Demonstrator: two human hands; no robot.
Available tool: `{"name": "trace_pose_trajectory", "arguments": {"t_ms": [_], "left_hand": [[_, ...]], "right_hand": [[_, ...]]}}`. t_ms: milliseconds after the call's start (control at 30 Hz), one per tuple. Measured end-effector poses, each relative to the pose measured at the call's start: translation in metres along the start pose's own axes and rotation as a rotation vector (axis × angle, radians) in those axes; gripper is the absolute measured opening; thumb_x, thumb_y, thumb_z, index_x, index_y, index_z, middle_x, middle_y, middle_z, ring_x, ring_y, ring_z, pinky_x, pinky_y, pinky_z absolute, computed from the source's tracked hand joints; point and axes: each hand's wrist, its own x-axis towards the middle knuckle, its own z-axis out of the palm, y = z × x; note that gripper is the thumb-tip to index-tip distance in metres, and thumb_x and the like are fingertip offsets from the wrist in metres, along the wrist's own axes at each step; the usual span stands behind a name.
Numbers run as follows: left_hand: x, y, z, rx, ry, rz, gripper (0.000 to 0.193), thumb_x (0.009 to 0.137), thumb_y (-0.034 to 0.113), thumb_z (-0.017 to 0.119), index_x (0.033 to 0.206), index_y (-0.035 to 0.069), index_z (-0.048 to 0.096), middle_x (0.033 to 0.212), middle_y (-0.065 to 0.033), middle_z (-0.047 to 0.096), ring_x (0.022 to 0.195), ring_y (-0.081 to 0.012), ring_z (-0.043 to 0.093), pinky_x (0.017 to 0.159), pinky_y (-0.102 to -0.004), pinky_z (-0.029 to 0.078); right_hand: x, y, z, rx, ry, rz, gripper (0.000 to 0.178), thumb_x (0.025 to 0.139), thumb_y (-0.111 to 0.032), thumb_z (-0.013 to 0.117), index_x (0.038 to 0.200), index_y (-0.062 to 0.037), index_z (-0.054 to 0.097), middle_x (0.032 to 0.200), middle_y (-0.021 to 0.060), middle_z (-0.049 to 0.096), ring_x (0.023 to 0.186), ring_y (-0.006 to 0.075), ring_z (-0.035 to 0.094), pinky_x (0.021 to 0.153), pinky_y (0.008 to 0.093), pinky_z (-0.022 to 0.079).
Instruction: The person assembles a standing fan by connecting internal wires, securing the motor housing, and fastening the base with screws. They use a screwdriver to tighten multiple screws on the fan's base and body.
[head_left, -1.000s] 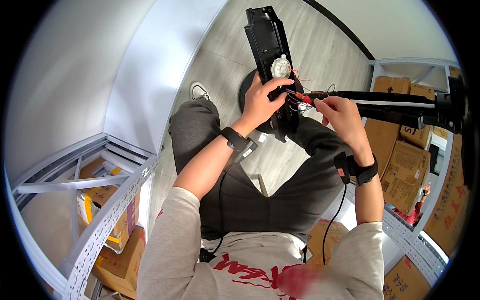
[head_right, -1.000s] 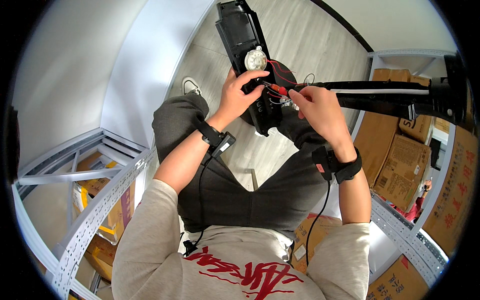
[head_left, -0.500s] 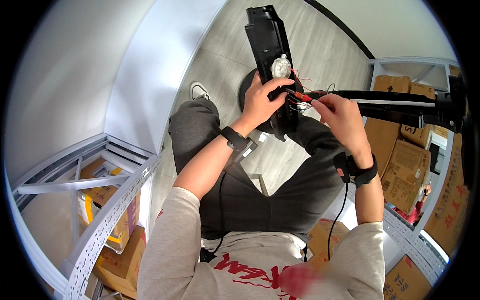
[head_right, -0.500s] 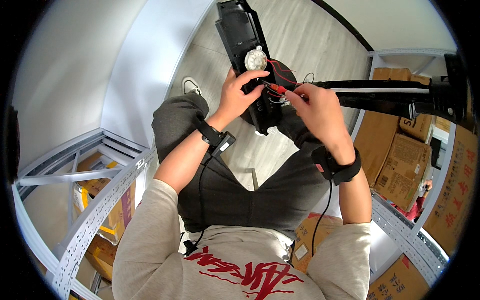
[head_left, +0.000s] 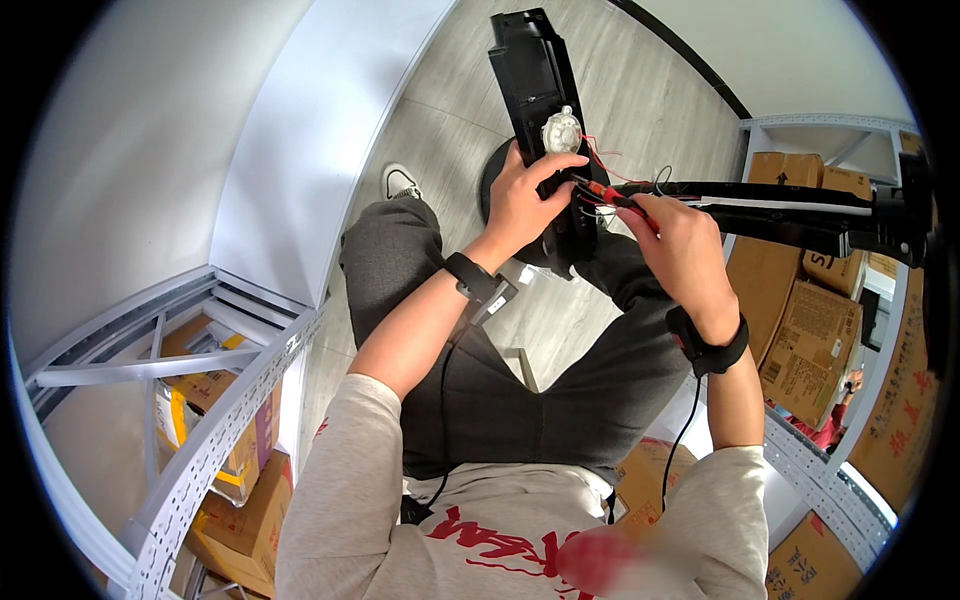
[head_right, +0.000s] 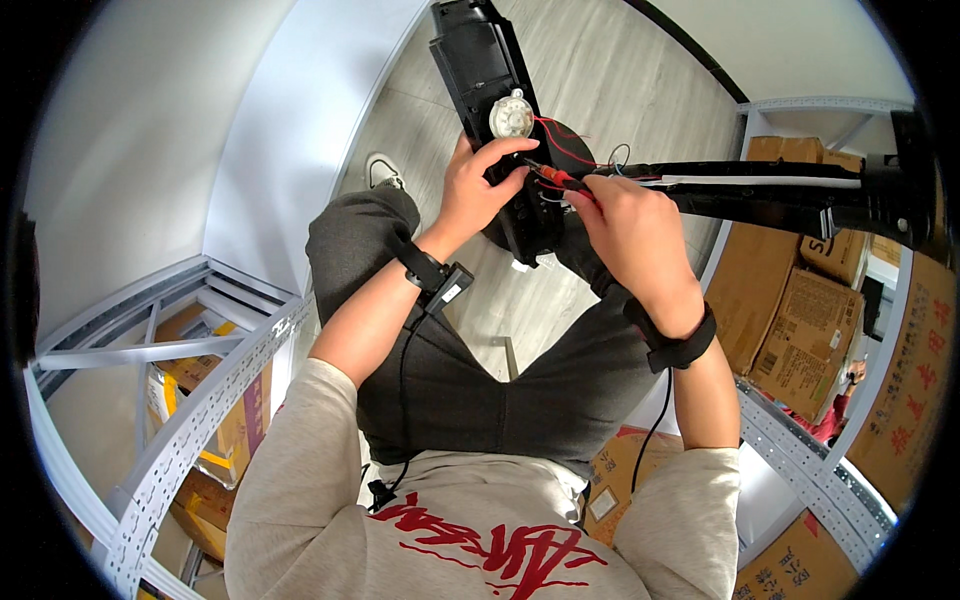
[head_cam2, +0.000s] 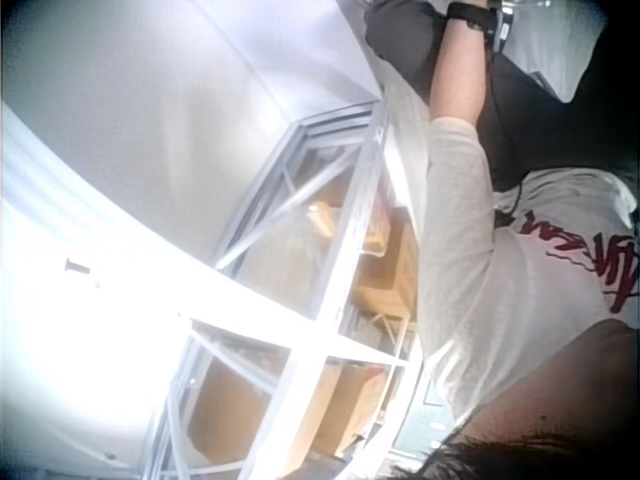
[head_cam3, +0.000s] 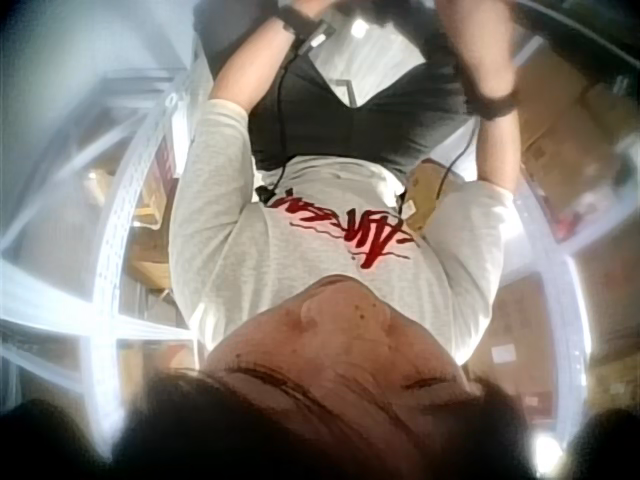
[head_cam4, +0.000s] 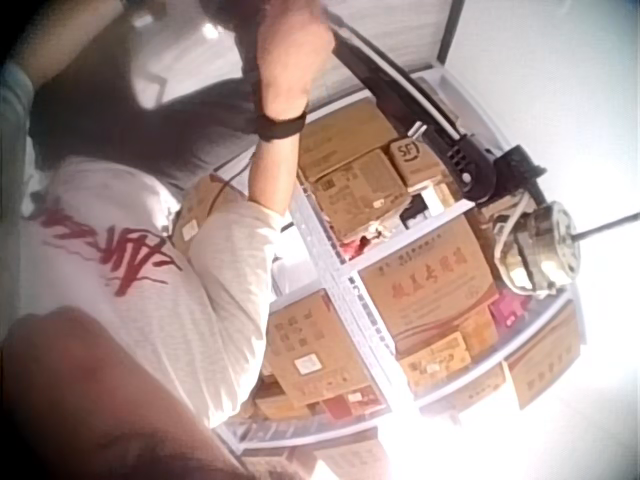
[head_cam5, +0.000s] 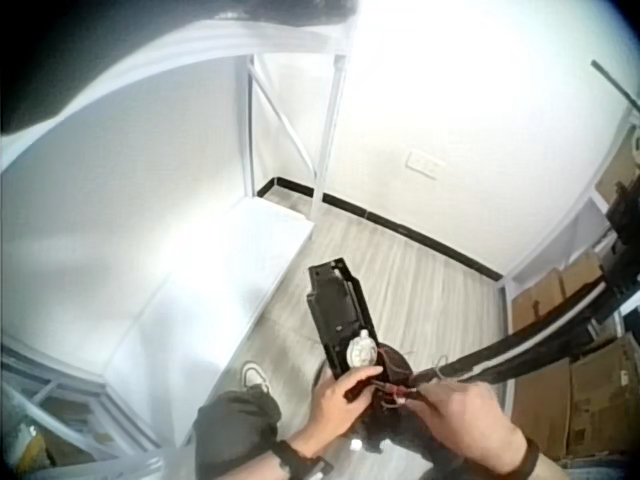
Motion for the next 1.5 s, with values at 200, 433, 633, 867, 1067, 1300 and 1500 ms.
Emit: {"name": "trace_pose_trajectory", "arguments": {"t_ms": [200, 433, 633, 867, 1067, 1300, 1500], "left_hand": [[-0.002, 0.004, 0.001, 0.022, -0.014, 0.019, 0.041, 0.077, 0.007, 0.075, 0.112, 0.027, 0.072, 0.116, -0.0089, 0.06, 0.105, -0.0284, 0.064, 0.084, -0.0379, 0.055], [0.001, 0.003, 0.001, 0.0, 0.026, 0.04, 0.042, 0.076, 0.007, 0.076, 0.112, 0.028, 0.072, 0.114, -0.0088, 0.06, 0.103, -0.0284, 0.064, 0.084, -0.0377, 0.055], [-0.001, 0.003, 0.001, 0.04, 0.001, 0.023, 0.043, 0.076, 0.008, 0.076, 0.112, 0.03, 0.072, 0.114, -0.0099, 0.06, 0.099, -0.0293, 0.065, 0.083, -0.0377, 0.056], [0.0, 0.003, 0.0, 0.005, 0.025, 0.021, 0.042, 0.077, 0.008, 0.076, 0.113, 0.027, 0.072, 0.118, -0.0091, 0.059, 0.105, -0.0294, 0.064, 0.088, -0.038, 0.054], [0.0, 0.003, 0.0, -0.014, 0.034, 0.019, 0.041, 0.077, 0.007, 0.075, 0.114, 0.026, 0.072, 0.118, -0.0082, 0.059, 0.107, -0.0291, 0.063, 0.088, -0.0375, 0.054], [-0.001, 0.008, -0.001, 0.028, -0.005, 0.018, 0.042, 0.077, 0.007, 0.075, 0.114, 0.028, 0.072, 0.118, -0.0084, 0.059, 0.105, -0.0283, 0.064, 0.085, -0.037, 0.055], [0.0, 0.004, 0.001, -0.006, 0.022, 0.023, 0.042, 0.077, 0.007, 0.076, 0.114, 0.027, 0.072, 0.119, -0.009, 0.059, 0.107, -0.0295, 0.064, 0.087, -0.0382, 0.054]], "right_hand": [[0.004, -0.001, -0.008, 0.331, -0.157, 0.366, 0.023, 0.089, -0.022, 0.072, 0.097, -0.0001, 0.067, 0.065, 0.0111, 0.065, 0.059, 0.0319, 0.064, 0.057, 0.0398, 0.049], [0.002, -0.002, 0.0, -0.221, 0.173, -0.244, 0.018, 0.087, -0.02, 0.073, 0.094, -0.006, 0.066, 0.072, 0.0096, 0.062, 0.061, 0.0297, 0.064, 0.058, 0.0402, 0.053], [0.009, 0.007, -0.004, 0.321, -0.157, 0.304, 0.026, 0.09, -0.025, 0.07, 0.096, 0.0005, 0.072, 0.066, 0.0107, 0.064, 0.057, 0.0207, 0.063, 0.055, 0.0336, 0.047], [0.0, 0.002, 0.007, 0.146, 0.114, -0.025, 0.026, 0.088, -0.022, 0.072, 0.105, -0.002, 0.067, 0.077, 0.0141, 0.07, 0.06, 0.026, 0.066, 0.058, 0.035, 0.051], [0.005, 0.001, 0.002, -0.167, 0.113, -0.217, 0.022, 0.089, -0.02, 0.071, 0.104, -0.0041, 0.069, 0.078, 0.0117, 0.071, 0.057, 0.0283, 0.064, 0.057, 0.0376, 0.051], [0.019, 0.018, -0.005, 0.487, -0.323, 0.513, 0.025, 0.089, -0.024, 0.072, 0.097, 0.0005, 0.074, 0.069, 0.0119, 0.068, 0.059, 0.0278, 0.066, 0.057, 0.0349, 0.049], [0.002, -0.003, 0.009, 0.004, 0.196, -0.067, 0.021, 0.089, -0.023, 0.071, 0.089, -0.0015, 0.07, 0.07, 0.0111, 0.069, 0.062, 0.0285, 0.067, 0.06, 0.0389, 0.053]]}}
